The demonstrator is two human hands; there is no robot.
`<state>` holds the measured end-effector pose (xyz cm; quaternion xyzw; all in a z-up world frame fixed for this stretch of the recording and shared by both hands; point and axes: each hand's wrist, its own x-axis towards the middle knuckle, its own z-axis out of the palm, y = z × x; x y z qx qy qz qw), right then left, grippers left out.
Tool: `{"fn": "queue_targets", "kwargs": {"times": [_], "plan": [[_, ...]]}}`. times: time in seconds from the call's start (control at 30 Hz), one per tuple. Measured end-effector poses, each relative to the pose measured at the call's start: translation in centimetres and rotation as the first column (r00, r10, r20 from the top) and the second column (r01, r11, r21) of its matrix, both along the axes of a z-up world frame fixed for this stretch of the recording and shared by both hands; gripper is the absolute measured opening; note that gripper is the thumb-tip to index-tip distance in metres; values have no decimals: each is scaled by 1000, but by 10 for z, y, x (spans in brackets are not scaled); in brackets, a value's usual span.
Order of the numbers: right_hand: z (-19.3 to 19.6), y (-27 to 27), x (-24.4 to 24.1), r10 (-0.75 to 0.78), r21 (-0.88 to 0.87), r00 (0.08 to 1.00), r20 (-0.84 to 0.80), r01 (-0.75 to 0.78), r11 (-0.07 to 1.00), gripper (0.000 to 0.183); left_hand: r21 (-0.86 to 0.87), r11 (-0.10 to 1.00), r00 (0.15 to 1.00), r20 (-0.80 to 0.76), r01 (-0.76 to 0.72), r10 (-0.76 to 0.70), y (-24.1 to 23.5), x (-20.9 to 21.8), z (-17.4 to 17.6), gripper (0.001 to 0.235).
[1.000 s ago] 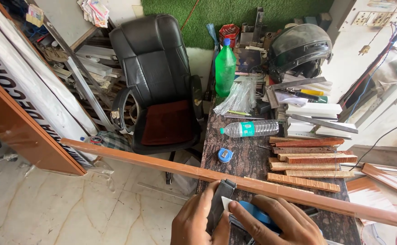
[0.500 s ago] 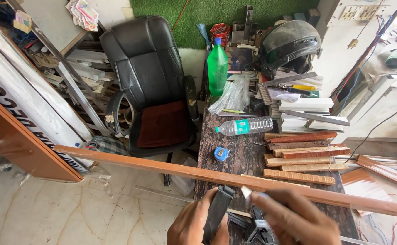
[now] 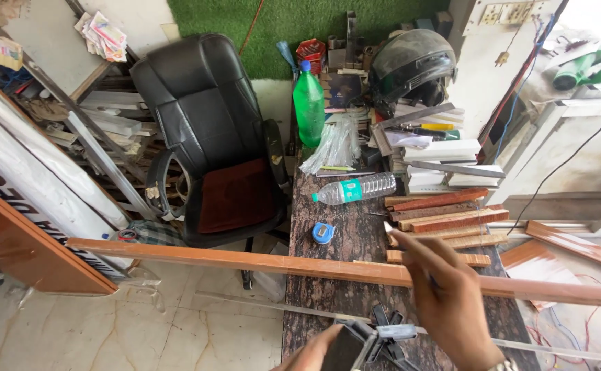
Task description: Measuring and cleaning a plastic corner joint for fabrication.
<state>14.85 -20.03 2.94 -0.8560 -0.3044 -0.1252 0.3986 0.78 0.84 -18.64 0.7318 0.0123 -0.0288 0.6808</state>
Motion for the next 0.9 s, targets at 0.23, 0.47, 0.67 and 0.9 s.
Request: {"fn": "queue_targets", "kwargs": {"times": [0.23, 0.47, 0.67, 0.9], "plan": [[-9, 0, -29, 267, 467, 820, -507, 1, 884, 27, 383, 899, 950, -133, -213, 282, -19, 6, 182, 57], [-44, -3, -37, 276, 462, 856, -437, -49, 885, 19, 132, 981, 899, -397, -142, 183, -23, 15, 91, 63], [-106, -37, -14, 482, 555, 275, -832, 388, 736, 17, -214, 932, 866, -472, -293, 165, -52, 31, 133, 56], [-48, -58, 19, 525, 472, 32, -850, 486, 735, 26, -80, 971, 849, -504, -225, 155, -56, 60, 179, 45]]}}
